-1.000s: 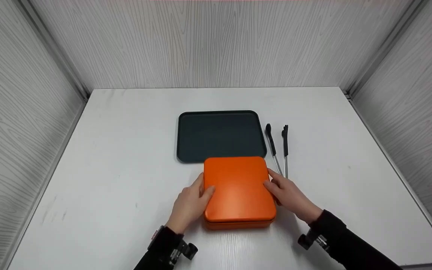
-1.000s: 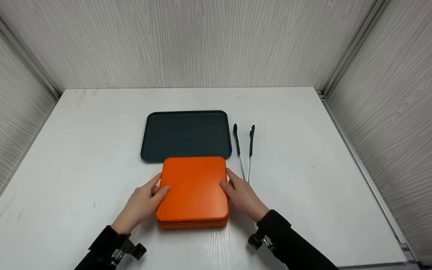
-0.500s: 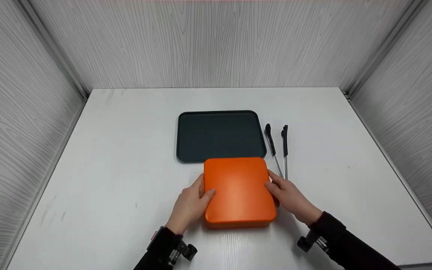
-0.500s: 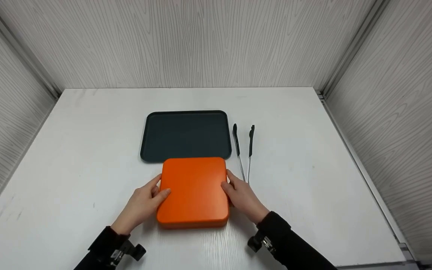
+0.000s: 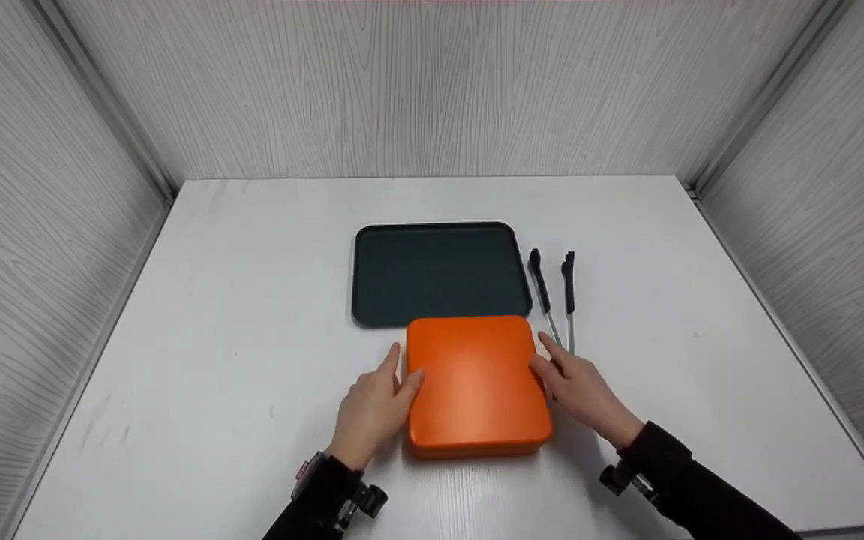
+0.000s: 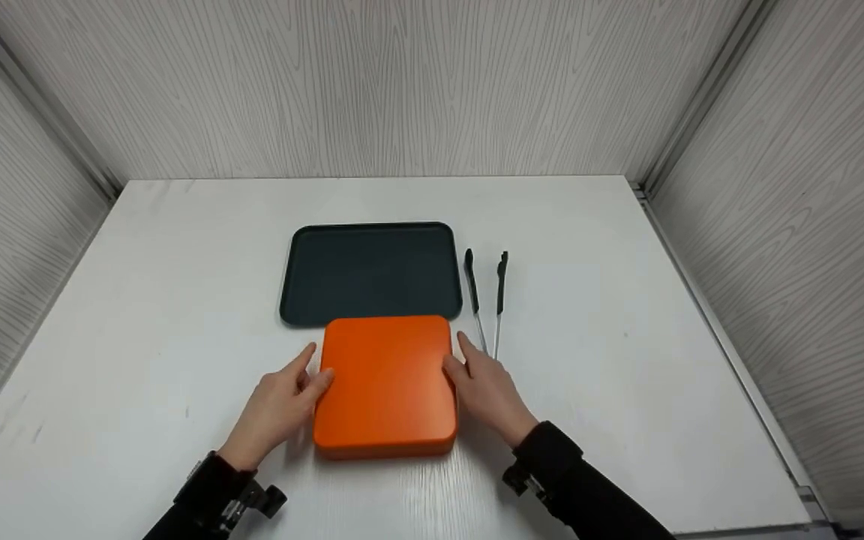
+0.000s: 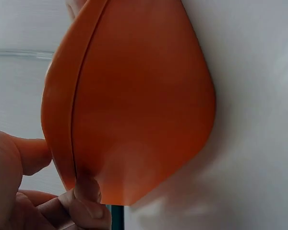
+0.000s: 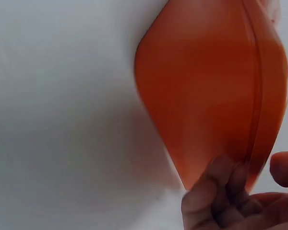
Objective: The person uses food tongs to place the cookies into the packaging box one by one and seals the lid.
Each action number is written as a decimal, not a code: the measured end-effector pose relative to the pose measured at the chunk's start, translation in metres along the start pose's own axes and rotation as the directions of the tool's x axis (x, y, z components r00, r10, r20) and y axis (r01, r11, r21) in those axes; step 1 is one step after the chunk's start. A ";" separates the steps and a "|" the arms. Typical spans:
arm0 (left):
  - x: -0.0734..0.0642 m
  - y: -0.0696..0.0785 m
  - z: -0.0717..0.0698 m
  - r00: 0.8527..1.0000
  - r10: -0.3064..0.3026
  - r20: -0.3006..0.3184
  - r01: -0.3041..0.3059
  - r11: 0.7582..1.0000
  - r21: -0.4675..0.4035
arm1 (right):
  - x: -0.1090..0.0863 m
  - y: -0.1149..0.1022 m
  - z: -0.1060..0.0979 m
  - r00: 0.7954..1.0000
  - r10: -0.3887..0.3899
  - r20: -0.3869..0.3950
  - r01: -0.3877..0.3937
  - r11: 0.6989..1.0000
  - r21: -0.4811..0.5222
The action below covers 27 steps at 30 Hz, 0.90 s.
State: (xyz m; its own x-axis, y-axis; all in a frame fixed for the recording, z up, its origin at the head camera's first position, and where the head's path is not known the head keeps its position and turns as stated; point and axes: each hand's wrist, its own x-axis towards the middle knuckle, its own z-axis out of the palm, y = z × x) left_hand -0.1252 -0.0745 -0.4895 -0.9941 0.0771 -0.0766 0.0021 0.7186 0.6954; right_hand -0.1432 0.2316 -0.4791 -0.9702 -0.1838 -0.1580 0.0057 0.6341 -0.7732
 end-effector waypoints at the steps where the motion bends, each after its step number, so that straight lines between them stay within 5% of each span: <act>1: 0.000 0.000 -0.001 0.998 0.040 -0.045 -0.038 0.998 0.049 | 0.000 -0.001 -0.001 0.997 -0.062 -0.041 0.058 0.994 -0.094; 3: 0.002 0.000 -0.002 0.980 0.157 -0.124 -0.136 0.978 0.159 | 0.001 -0.002 -0.003 0.973 -0.207 -0.102 0.171 0.944 -0.283; 5: 0.004 -0.001 -0.002 0.937 0.310 -0.160 -0.260 0.927 0.271 | 0.001 -0.003 -0.003 0.934 -0.346 -0.092 0.277 0.862 -0.425; 7: 0.006 -0.001 -0.002 0.886 0.444 -0.133 -0.377 0.857 0.350 | 0.000 -0.004 -0.002 0.898 -0.439 -0.030 0.367 0.784 -0.500; 10: 0.010 -0.002 0.000 0.851 0.525 -0.008 -0.477 0.780 0.406 | 0.001 -0.003 0.003 0.866 -0.494 0.074 0.447 0.701 -0.556; 13: 0.014 -0.002 0.004 0.861 0.495 0.120 -0.496 0.762 0.416 | 0.003 -0.001 0.007 0.867 -0.477 0.143 0.464 0.670 -0.580; 16: 0.016 -0.004 0.008 0.874 0.441 0.202 -0.485 0.772 0.412 | 0.004 0.001 0.010 0.874 -0.452 0.175 0.461 0.663 -0.589; 22: 0.017 -0.007 0.014 0.878 0.429 0.212 -0.478 0.772 0.419 | 0.003 0.005 0.014 0.899 -0.400 0.181 0.426 0.694 -0.580; 27: 0.017 -0.009 0.017 0.878 0.437 0.195 -0.477 0.763 0.436 | 0.003 0.007 0.016 0.897 -0.405 0.177 0.428 0.693 -0.580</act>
State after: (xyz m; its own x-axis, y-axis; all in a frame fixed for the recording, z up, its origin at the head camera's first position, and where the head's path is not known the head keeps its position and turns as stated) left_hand -0.1405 -0.0682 -0.5093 -0.8504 0.5170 0.0972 0.5234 0.8128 0.2557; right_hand -0.1417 0.2233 -0.4950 -0.8295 -0.5549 0.0630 -0.5516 0.7965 -0.2476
